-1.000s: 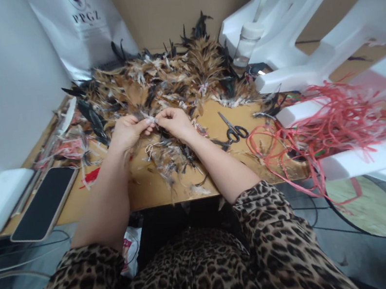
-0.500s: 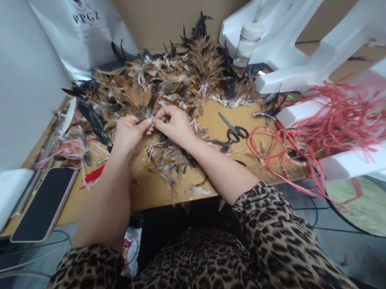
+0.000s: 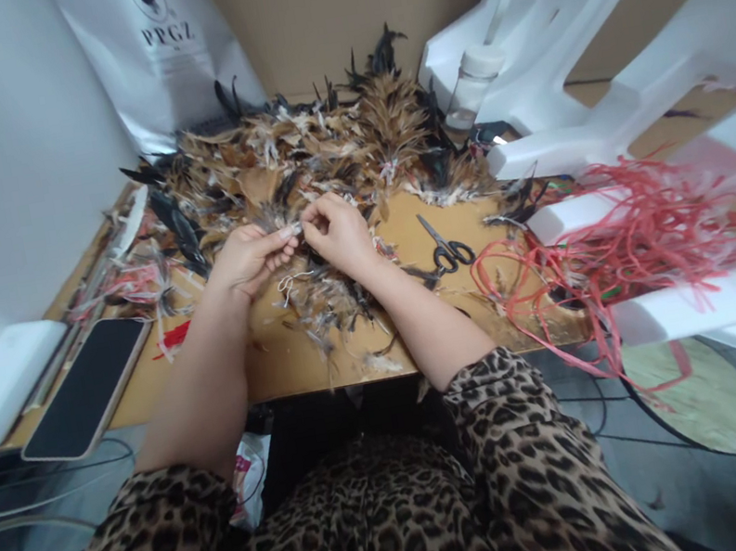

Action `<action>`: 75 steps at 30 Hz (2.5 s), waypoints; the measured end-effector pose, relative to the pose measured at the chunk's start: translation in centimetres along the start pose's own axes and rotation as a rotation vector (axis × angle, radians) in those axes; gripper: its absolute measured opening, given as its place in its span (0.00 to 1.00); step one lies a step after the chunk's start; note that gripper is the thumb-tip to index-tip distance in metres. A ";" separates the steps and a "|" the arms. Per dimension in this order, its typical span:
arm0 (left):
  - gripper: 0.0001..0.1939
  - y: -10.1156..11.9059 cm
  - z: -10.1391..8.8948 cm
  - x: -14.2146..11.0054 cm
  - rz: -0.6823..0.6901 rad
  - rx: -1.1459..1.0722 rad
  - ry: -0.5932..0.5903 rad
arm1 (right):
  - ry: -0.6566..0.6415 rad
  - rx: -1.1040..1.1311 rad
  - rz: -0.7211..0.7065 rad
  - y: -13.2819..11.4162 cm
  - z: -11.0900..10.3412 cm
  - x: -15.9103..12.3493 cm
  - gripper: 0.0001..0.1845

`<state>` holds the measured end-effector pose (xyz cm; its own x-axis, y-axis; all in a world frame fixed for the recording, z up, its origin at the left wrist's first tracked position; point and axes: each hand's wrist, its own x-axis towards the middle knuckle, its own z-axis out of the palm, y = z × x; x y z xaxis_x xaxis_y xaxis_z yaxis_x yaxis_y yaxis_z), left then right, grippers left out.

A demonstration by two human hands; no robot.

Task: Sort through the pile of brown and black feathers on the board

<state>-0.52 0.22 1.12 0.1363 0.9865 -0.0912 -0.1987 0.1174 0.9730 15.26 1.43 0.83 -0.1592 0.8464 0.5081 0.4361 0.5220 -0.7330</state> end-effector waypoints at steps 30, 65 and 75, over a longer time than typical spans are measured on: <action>0.11 0.6 0.0 -0.1 -0.077 -0.008 0.044 | -0.251 0.705 0.451 0.4 -1.5 0.9 0.16; 0.04 -0.1 -0.2 0.2 -0.238 -0.241 -0.164 | -0.442 0.489 0.273 -0.5 -3.7 1.1 0.17; 0.06 -0.3 0.0 0.7 -0.171 -0.155 -0.018 | -0.320 0.309 0.180 0.1 -3.0 1.3 0.14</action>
<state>-0.37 0.87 0.79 0.1977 0.9487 -0.2466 -0.3182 0.3001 0.8993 17.76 2.25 2.79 -0.3907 0.8909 0.2315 0.2059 0.3297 -0.9214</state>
